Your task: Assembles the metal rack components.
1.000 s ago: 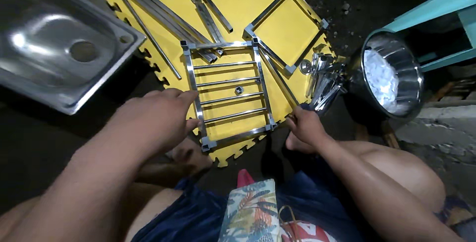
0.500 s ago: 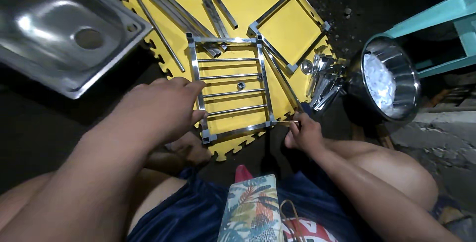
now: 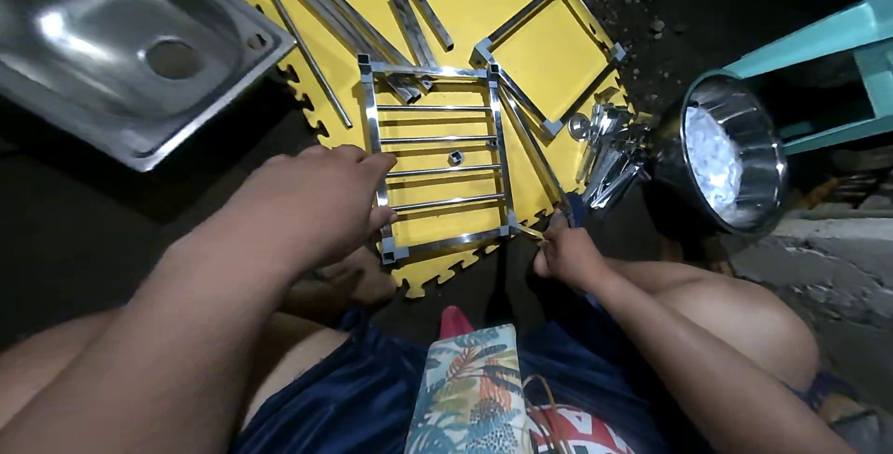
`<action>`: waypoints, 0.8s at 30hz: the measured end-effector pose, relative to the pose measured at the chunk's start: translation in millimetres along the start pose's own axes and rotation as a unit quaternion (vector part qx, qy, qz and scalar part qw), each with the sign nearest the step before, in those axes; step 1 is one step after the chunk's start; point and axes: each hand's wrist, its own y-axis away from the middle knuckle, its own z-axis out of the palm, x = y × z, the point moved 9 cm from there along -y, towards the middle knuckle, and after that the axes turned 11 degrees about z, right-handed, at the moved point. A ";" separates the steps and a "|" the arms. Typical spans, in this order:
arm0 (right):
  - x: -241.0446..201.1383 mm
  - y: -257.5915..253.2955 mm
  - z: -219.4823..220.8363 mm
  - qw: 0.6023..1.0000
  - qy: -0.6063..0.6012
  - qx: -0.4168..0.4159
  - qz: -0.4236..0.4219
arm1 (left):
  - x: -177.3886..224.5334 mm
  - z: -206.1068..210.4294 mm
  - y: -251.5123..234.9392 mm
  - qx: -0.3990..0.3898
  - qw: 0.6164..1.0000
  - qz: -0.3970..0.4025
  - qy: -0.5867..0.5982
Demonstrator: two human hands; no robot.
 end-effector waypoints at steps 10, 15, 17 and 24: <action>5.6 -6.2 -2.5 0.998 0.020 -0.033 -0.047 | 0.5 -1.0 -1.2 -0.001 1.000 0.004 -0.008; 7.6 -11.9 -5.3 0.996 0.037 -0.043 -0.074 | 4.4 -1.5 -4.2 -0.007 1.000 0.007 -0.014; 6.2 -11.9 -3.4 0.994 0.046 -0.050 -0.086 | 4.4 -1.6 -4.7 -0.009 1.000 0.005 -0.012; 14.6 -12.3 -2.9 0.994 0.018 -0.059 -0.094 | 3.2 -0.3 -8.9 -0.002 1.000 0.017 -0.008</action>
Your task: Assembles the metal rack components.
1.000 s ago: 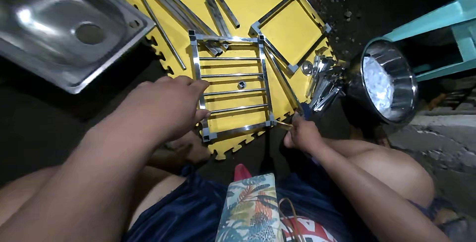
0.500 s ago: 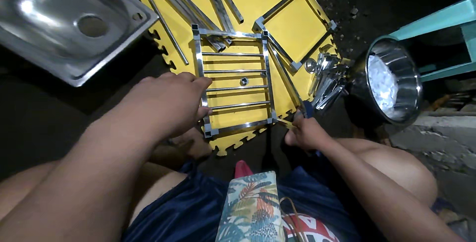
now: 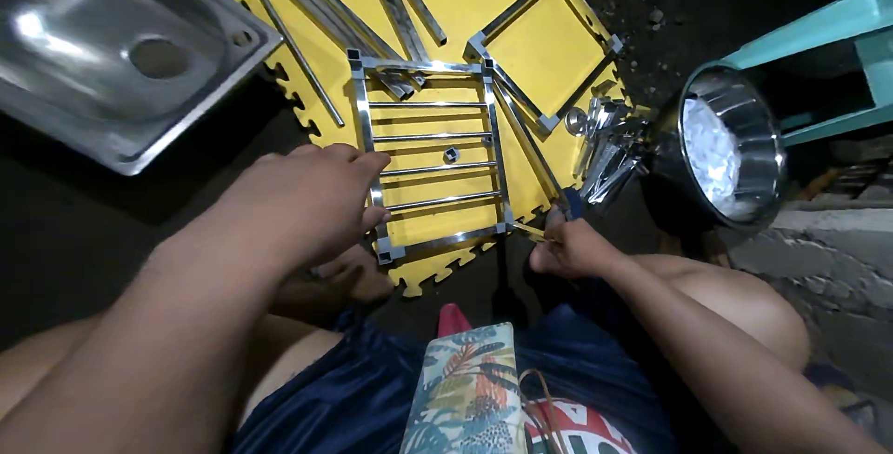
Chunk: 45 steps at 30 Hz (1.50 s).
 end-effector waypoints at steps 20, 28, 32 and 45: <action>-5.1 -4.3 1.2 0.990 0.035 0.029 0.134 | 1.1 4.8 -5.1 0.001 1.000 0.014 -0.024; -24.2 -16.7 2.3 0.992 0.059 0.030 0.103 | -0.5 7.3 -4.4 0.000 1.000 0.015 0.000; -27.4 -24.0 -8.4 0.992 0.073 -0.001 0.103 | -5.6 8.9 -4.1 -0.001 1.000 0.010 -0.003; -21.6 -43.9 -9.0 0.989 0.031 0.085 0.117 | -13.4 2.0 0.4 -0.003 1.000 0.009 0.003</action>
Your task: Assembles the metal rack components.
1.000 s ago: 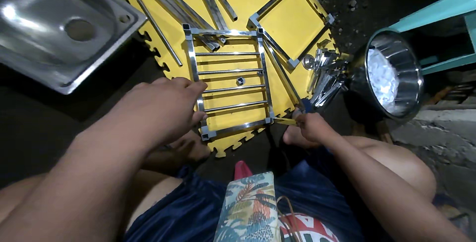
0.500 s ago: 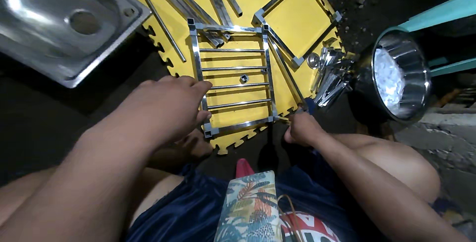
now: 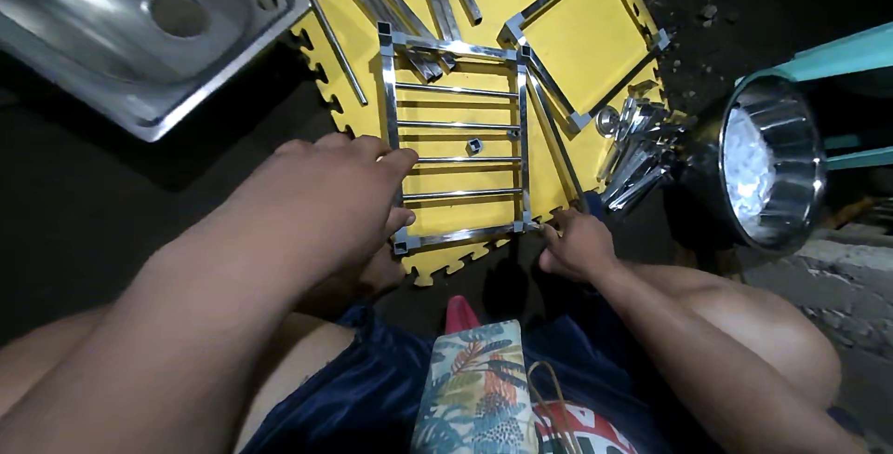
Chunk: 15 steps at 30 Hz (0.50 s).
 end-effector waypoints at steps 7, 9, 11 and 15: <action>5.5 -7.5 9.4 0.999 0.017 -0.018 0.028 | 2.4 1.8 -1.6 0.019 1.000 0.021 -0.001; 5.4 -10.8 10.4 0.999 0.019 -0.019 0.033 | -0.4 1.9 -1.4 0.030 0.999 0.020 0.001; 3.8 -12.8 10.3 0.999 0.027 -0.023 0.035 | -3.0 0.3 -0.5 0.045 0.999 0.024 0.001; 4.1 -12.1 10.6 0.998 0.025 -0.027 0.044 | -5.1 -3.5 2.5 0.067 0.997 0.027 0.005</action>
